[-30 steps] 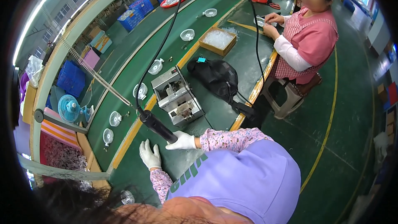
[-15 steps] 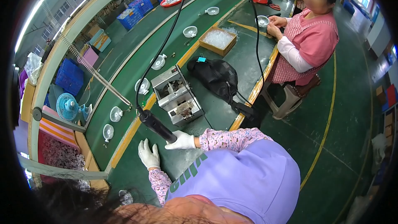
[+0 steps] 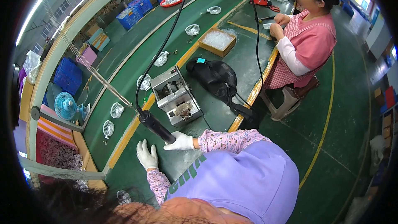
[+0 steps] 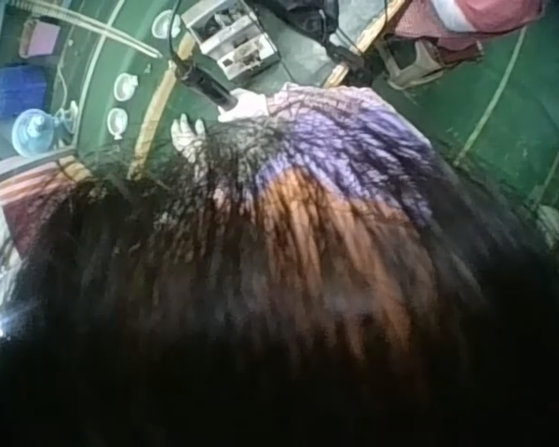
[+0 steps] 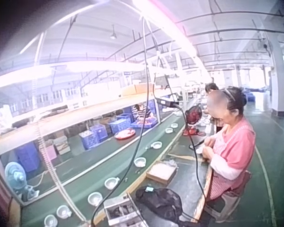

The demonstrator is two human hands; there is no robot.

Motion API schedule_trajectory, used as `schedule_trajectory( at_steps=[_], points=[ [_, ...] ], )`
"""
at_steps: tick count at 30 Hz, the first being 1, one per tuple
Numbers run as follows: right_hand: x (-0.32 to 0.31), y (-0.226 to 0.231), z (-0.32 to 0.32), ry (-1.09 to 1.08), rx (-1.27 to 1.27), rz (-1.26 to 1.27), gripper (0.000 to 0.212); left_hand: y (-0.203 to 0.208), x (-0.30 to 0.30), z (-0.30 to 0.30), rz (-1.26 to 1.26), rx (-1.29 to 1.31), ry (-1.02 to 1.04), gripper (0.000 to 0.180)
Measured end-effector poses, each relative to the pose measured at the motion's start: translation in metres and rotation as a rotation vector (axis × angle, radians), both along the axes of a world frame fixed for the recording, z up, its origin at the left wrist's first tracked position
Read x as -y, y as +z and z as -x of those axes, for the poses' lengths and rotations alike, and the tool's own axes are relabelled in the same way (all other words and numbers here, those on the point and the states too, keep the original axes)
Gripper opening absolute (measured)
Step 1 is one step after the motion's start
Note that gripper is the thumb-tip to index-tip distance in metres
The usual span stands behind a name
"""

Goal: The person assembles plastic fan-like components by hand, joining small green components and white plastic parts with plastic fan covers using a pneumatic screwdriver.

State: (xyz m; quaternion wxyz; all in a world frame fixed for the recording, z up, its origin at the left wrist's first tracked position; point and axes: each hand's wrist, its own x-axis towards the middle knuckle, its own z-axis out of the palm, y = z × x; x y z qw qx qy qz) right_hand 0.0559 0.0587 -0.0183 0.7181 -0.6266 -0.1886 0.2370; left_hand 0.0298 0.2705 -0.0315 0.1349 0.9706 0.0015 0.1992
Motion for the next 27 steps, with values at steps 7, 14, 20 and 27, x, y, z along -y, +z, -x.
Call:
schedule_trajectory(
  at_steps=[7,14,20,27],
  points=[
    [0.0,0.0,0.002,-0.001,0.002,-0.006,0.026,0.003,0.001,0.002,0.002,-0.031,0.022,0.046],
    [0.0,-0.001,0.001,0.003,-0.004,-0.013,0.026,0.002,0.0,0.001,0.011,-0.009,0.003,0.047],
    [-0.003,-0.002,0.0,-0.004,0.004,-0.03,0.024,0.006,0.0,0.003,0.028,-0.014,0.021,0.046],
    [-0.002,-0.005,0.001,-0.059,-0.02,0.012,0.017,0.01,0.001,0.0,0.098,0.073,0.012,0.045]
  ],
)
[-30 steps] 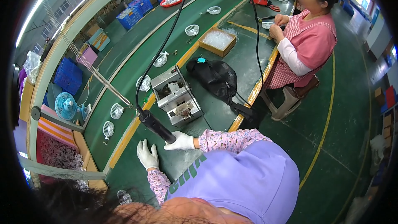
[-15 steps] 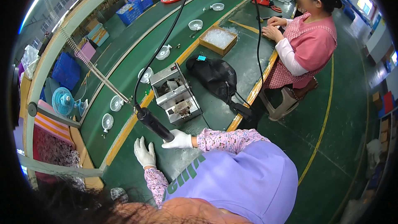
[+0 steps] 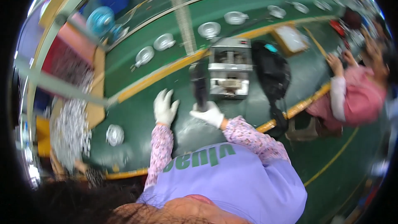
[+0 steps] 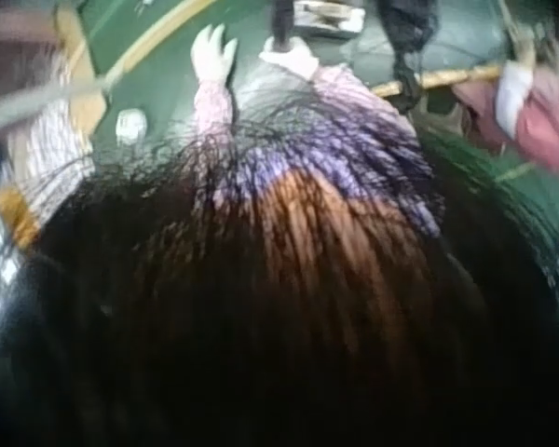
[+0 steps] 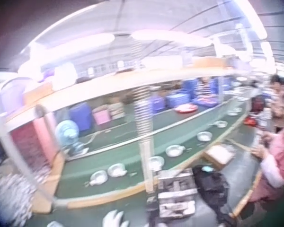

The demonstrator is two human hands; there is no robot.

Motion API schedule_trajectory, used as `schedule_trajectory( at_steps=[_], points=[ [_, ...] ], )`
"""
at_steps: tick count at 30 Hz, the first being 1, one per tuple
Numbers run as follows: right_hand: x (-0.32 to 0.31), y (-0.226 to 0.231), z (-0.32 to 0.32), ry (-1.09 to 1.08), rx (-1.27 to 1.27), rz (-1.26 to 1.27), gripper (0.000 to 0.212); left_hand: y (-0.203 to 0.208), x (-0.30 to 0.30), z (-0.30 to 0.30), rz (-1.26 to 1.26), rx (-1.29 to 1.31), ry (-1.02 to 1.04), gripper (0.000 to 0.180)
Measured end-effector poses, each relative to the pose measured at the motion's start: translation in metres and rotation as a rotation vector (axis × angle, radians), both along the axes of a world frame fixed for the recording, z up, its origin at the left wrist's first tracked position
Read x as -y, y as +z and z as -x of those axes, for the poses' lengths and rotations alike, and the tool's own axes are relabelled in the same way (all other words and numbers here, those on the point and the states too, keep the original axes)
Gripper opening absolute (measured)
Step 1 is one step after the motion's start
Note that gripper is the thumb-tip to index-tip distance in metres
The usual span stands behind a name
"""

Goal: The person assembles plastic fan-like components by hand, joining small green components and white plastic parts with plastic fan covers using a pneumatic screwdriver.

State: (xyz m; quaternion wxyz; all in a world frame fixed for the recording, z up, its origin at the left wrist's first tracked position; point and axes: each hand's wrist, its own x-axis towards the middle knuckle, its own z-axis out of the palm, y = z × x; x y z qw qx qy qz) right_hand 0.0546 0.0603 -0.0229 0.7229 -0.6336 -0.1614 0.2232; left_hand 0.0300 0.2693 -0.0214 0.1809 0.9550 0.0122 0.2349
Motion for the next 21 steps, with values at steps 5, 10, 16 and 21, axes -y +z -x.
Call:
schedule_trajectory(
  at_steps=[5,10,16,21],
  points=[
    [0.001,0.003,0.001,-0.002,-0.047,-0.003,0.014,-0.003,-0.002,0.005,0.018,-0.011,0.009,0.045],
    [0.004,-0.007,-0.003,0.019,-0.07,-0.013,0.016,0.003,-0.003,0.03,0.084,-0.077,0.013,0.047],
    [0.009,0.001,-0.001,0.01,-0.148,-0.055,0.014,0.034,-0.058,0.084,-0.001,0.197,0.461,0.039],
    [0.019,0.015,-0.01,0.28,0.062,0.034,0.032,0.013,-0.147,0.162,0.17,0.099,1.087,0.038]
  ],
)
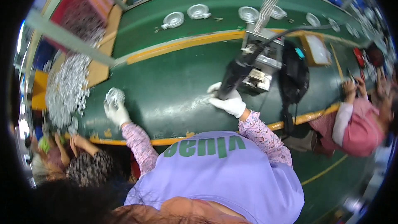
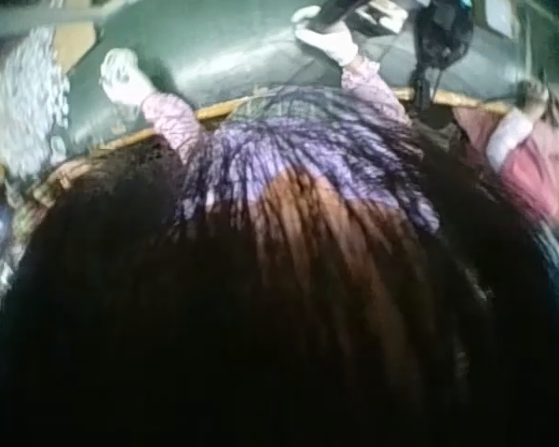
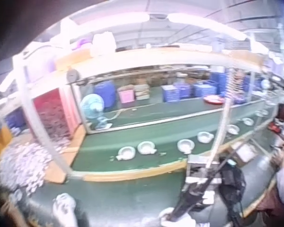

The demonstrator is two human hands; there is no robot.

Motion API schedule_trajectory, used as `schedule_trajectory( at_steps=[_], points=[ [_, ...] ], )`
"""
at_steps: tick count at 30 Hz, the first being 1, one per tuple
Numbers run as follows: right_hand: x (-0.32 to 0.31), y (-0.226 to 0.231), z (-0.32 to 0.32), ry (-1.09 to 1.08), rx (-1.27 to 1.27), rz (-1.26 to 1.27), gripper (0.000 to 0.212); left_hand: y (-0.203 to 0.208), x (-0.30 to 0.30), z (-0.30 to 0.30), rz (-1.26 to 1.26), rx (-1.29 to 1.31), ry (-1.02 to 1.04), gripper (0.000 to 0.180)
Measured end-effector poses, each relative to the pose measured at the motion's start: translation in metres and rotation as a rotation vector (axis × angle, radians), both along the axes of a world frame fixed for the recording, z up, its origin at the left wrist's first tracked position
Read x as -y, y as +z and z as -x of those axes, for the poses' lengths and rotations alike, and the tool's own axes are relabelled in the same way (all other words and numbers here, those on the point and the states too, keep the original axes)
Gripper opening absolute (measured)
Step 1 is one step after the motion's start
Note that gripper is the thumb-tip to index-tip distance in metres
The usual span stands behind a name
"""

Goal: The person assembles plastic fan-like components by hand, joining small green components and white plastic parts with plastic fan covers using a pneumatic screwdriver.

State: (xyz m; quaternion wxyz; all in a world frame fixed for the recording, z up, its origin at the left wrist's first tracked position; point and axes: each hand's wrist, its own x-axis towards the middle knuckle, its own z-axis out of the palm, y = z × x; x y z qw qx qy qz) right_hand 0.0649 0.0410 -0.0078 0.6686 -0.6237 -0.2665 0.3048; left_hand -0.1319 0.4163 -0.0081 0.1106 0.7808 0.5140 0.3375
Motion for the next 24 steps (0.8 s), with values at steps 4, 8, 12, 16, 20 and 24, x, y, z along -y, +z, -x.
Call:
schedule_trajectory(
  at_steps=[4,8,12,16,20,24],
  points=[
    [0.007,0.071,-0.014,0.039,0.087,-0.333,0.064,-0.036,-0.011,0.02,0.038,0.116,-0.177,0.027],
    [0.019,0.115,-0.024,-0.178,0.007,-0.433,0.052,-0.016,0.045,-0.02,0.098,0.201,-0.616,0.008],
    [0.021,0.129,-0.023,-0.543,0.208,-0.393,0.031,0.01,0.104,-0.067,0.379,0.203,-0.912,0.025],
    [0.027,0.123,-0.031,-0.71,0.272,-0.309,0.027,0.032,0.153,-0.094,-0.269,-0.002,-1.236,0.021],
    [0.024,0.108,-0.036,-0.759,0.453,-0.3,0.027,0.034,0.209,-0.11,-0.227,-0.036,-1.554,0.008],
    [0.019,0.116,-0.02,-0.708,0.42,-0.16,0.024,0.024,0.225,-0.117,-0.291,-0.148,-1.582,0.019]
  ],
)
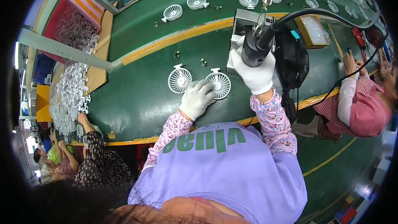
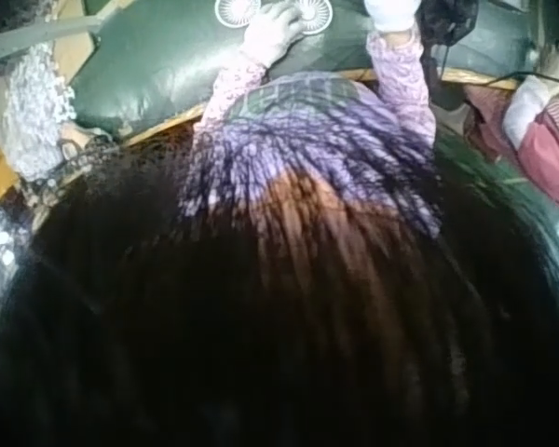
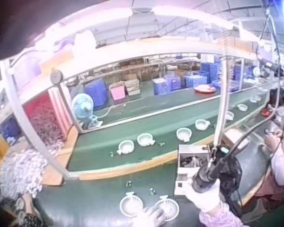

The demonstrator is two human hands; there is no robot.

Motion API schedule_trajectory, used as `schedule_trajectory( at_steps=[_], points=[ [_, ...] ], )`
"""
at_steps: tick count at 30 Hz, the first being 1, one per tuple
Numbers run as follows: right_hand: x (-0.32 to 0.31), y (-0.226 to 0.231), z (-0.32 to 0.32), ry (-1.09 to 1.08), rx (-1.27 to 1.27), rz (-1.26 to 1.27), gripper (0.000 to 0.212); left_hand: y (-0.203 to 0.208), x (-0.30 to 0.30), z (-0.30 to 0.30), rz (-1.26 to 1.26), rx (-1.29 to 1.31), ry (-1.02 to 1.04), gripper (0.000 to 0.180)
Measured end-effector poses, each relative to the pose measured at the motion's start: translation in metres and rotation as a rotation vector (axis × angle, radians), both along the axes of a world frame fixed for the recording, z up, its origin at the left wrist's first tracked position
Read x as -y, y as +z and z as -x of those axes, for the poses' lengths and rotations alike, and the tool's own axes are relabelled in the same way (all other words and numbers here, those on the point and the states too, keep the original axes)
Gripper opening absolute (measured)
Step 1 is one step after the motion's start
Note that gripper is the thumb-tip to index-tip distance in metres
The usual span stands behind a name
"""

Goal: The person assembles plastic fan-like components by hand, joining small green components and white plastic parts with plastic fan covers using a pneumatic screwdriver.

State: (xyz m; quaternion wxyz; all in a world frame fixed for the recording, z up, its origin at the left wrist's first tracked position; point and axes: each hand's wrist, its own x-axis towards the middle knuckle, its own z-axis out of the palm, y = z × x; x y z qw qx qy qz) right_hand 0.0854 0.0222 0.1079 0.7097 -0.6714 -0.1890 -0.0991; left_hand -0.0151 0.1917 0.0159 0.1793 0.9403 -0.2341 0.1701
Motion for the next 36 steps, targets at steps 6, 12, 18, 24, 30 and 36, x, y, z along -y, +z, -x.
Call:
schedule_trajectory(
  at_steps=[6,12,18,24,30,36],
  points=[
    [0.001,-0.01,0.015,0.118,-0.133,-0.285,0.029,0.006,-0.027,0.024,0.214,-0.098,0.519,0.052],
    [0.003,0.001,0.001,-0.016,-0.004,-0.124,0.03,0.005,-0.017,0.033,0.1,-0.255,0.399,0.06],
    [0.006,-0.004,-0.013,-0.095,0.065,-0.105,0.025,0.012,0.011,0.027,0.174,-0.369,0.317,0.056],
    [-0.004,-0.011,0.011,0.081,-0.095,-0.192,0.027,0.006,0.028,0.008,0.231,-0.359,0.39,0.03],
    [-0.015,-0.032,0.018,0.188,-0.19,-0.281,0.027,0.003,0.03,0.007,0.25,-0.368,0.411,0.04],
    [-0.02,-0.047,0.019,0.182,-0.237,-0.189,0.025,0.002,0.033,0.006,0.246,-0.349,0.434,0.039]
  ],
)
